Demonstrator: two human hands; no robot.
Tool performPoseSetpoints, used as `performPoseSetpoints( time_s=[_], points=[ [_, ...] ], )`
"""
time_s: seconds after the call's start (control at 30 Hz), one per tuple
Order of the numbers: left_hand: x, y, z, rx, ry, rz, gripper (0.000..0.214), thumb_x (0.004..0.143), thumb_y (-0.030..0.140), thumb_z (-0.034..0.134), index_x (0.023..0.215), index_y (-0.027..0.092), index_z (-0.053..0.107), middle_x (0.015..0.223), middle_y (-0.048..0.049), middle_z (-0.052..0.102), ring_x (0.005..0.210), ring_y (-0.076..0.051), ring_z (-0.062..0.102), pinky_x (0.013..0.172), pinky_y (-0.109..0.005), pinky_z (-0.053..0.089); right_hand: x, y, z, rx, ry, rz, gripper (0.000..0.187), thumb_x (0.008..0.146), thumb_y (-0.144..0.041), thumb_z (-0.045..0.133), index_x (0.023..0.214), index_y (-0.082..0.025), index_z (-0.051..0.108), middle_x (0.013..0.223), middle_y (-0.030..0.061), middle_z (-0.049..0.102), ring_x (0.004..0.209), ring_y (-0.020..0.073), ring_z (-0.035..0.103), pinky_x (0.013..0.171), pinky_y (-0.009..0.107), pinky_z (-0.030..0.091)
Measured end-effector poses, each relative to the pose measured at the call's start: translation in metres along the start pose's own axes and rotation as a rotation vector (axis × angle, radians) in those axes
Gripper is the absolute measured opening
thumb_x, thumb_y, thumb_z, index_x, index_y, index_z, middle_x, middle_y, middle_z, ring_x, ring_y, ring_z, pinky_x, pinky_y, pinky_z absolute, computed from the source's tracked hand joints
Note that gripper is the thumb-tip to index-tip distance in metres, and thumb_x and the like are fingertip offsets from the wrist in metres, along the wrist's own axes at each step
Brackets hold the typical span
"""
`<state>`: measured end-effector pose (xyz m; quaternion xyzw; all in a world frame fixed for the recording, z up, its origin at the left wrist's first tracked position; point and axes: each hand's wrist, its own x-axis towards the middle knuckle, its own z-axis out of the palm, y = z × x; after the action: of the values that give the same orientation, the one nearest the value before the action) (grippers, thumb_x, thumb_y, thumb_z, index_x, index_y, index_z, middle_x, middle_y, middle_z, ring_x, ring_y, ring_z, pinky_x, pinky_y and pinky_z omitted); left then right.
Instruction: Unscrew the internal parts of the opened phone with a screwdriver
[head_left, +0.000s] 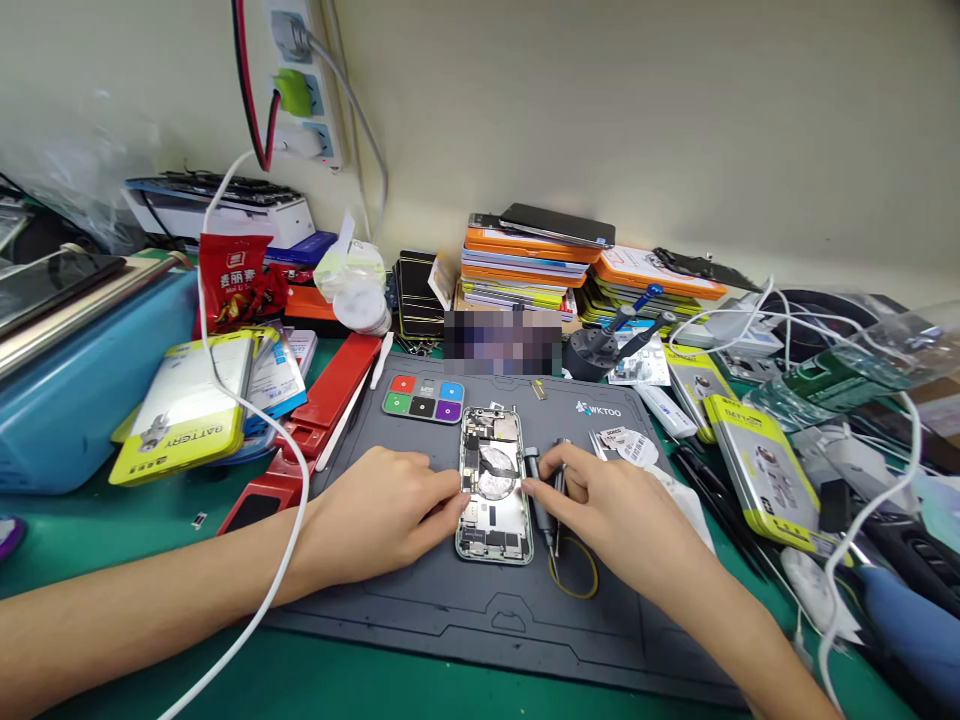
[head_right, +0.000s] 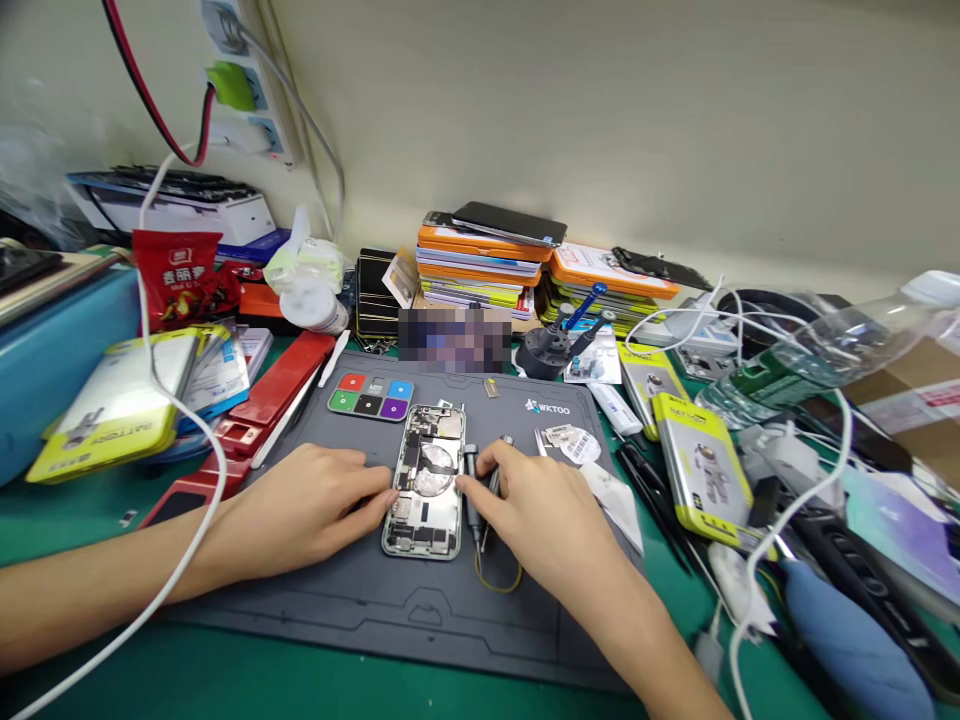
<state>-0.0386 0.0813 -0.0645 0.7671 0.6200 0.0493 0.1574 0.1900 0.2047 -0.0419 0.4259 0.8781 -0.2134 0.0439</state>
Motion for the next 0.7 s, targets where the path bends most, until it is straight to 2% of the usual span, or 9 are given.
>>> performPoseSetpoints(
  time_s=[0.13, 0.23, 0.4, 0.53, 0.7],
  points=[
    [-0.0003, 0.0003, -0.0003, 0.003, -0.013, -0.008, 0.041, 0.107, 0.043, 0.024, 0.084, 0.022, 0.051, 0.076, 0.0013, 0.061, 0.074, -0.017, 0.058, 0.061, -0.036, 0.017, -0.0036, -0.0056, -0.0024, 0.194, -0.044, 0.016, 0.026, 0.099, -0.046, 0.048, 0.092, -0.022, 0.055, 0.066, -0.0037, 0.054, 0.062, 0.0138, 0.048, 0.058, 0.029, 0.029],
    [-0.0001, 0.0003, -0.0012, -0.006, -0.009, -0.007, 0.041, 0.106, 0.042, 0.025, 0.083, 0.022, 0.051, 0.076, 0.0011, 0.061, 0.074, -0.017, 0.058, 0.062, -0.036, 0.018, -0.0060, -0.0094, -0.0059, 0.332, 0.057, -0.059, 0.028, 0.100, -0.044, 0.048, 0.088, -0.019, 0.051, 0.073, -0.0023, 0.057, 0.067, 0.0126, 0.050, 0.060, 0.027, 0.034],
    [-0.0003, -0.0002, -0.0012, -0.008, -0.008, -0.002, 0.040, 0.106, 0.041, 0.026, 0.083, 0.021, 0.051, 0.077, -0.0001, 0.061, 0.074, -0.017, 0.058, 0.062, -0.036, 0.019, -0.0096, -0.0094, -0.0075, 0.597, 0.197, -0.173, 0.020, 0.103, -0.038, 0.045, 0.102, -0.019, 0.050, 0.091, 0.0000, 0.066, 0.065, 0.0103, 0.058, 0.062, 0.025, 0.046],
    [-0.0007, -0.0013, 0.0004, 0.005, -0.021, 0.003, 0.040, 0.106, 0.041, 0.025, 0.085, 0.022, 0.053, 0.081, 0.0000, 0.064, 0.076, -0.018, 0.059, 0.062, -0.037, 0.018, -0.0103, -0.0098, -0.0049, 0.625, 0.255, -0.277, 0.014, 0.104, -0.032, 0.046, 0.105, -0.018, 0.050, 0.096, 0.0013, 0.068, 0.071, 0.0096, 0.063, 0.067, 0.024, 0.050],
    [-0.0002, -0.0013, 0.0003, 0.020, -0.017, 0.007, 0.040, 0.106, 0.041, 0.025, 0.084, 0.022, 0.052, 0.079, 0.0001, 0.062, 0.074, -0.018, 0.058, 0.062, -0.036, 0.017, -0.0108, -0.0108, -0.0022, 0.534, 0.205, -0.343, 0.009, 0.101, -0.025, 0.047, 0.107, -0.020, 0.052, 0.091, -0.0013, 0.067, 0.069, 0.0093, 0.059, 0.062, 0.023, 0.046]
  ],
)
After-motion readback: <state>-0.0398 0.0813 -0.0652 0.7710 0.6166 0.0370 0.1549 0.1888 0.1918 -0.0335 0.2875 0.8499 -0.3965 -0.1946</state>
